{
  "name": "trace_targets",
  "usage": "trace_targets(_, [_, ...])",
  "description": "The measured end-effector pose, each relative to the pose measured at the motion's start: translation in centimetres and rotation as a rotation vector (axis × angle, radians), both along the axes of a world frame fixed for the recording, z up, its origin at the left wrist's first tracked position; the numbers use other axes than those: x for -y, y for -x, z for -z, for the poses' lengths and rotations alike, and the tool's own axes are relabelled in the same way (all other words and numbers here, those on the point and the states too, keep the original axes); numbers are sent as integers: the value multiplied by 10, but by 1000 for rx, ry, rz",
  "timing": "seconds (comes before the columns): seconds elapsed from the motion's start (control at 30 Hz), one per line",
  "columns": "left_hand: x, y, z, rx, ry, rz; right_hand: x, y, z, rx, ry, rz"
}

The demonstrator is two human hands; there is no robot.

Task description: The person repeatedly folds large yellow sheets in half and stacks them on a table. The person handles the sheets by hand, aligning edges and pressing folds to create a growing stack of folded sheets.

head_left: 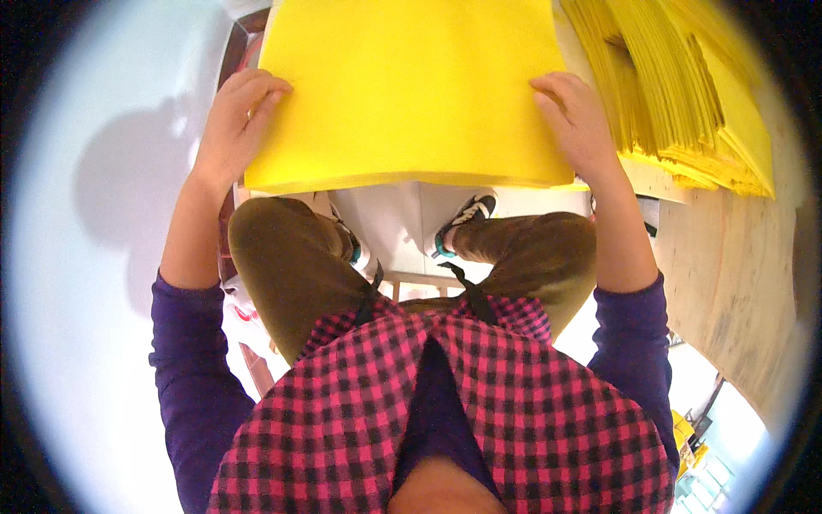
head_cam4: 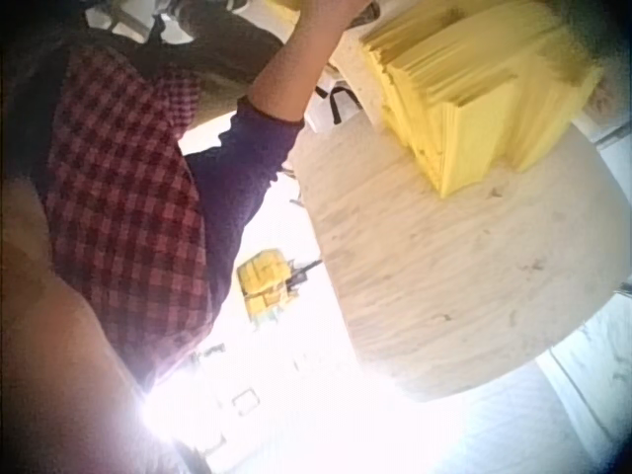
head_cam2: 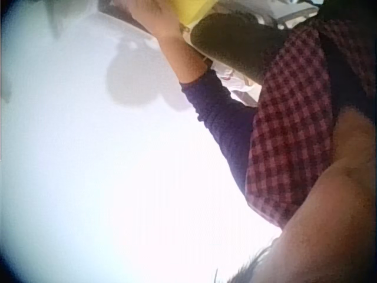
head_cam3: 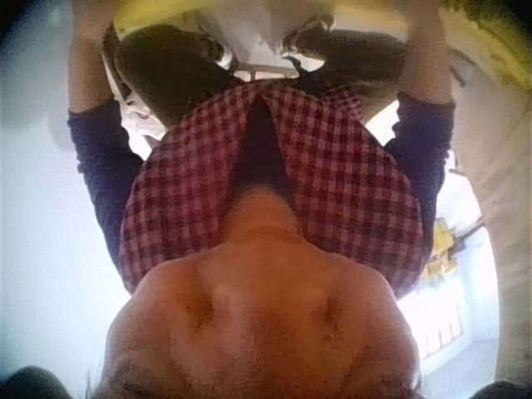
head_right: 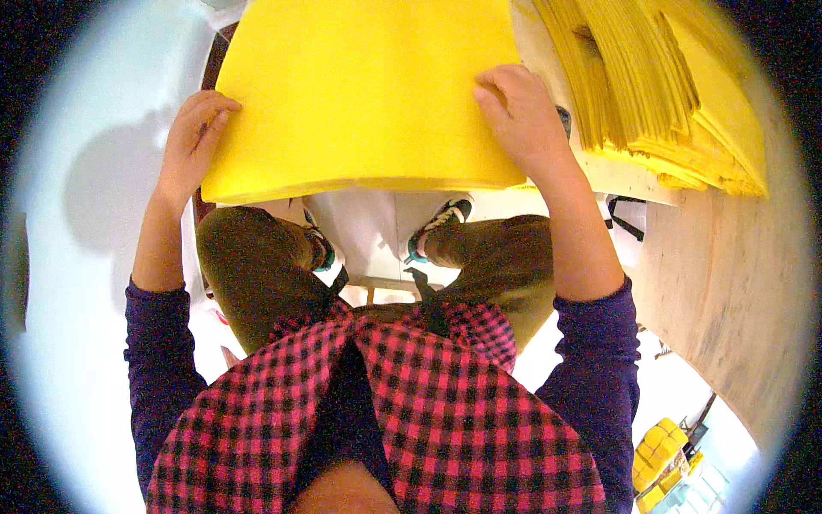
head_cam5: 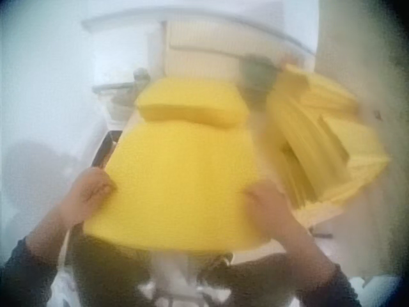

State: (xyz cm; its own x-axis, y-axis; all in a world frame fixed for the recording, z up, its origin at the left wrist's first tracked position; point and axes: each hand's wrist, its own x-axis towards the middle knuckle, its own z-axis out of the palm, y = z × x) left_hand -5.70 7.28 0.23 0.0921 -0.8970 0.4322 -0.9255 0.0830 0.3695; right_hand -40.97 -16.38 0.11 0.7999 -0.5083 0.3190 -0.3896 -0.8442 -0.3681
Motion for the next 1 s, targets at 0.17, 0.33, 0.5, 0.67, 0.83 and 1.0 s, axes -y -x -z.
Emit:
trace_targets(0.17, [22,-11,-3,-89,-31,18,28,-29,-2,109,83,132])
trace_targets(0.33, [1,-5,-3,-13,-32,-35,22,-8,-4,-14,23,113])
trace_targets(0.5, [14,-7,-3,-71,-6,6,17,-21,-2,90,72,88])
trace_targets(0.67, [14,-11,-4,-55,10,7,18,-20,-4,62,17,114])
trace_targets(0.83, [13,-6,-2,-39,-14,5,15,-24,1,69,36,91])
trace_targets(1.0, [13,-6,-7,-24,3,-15,25,-28,-4,99,-37,178])
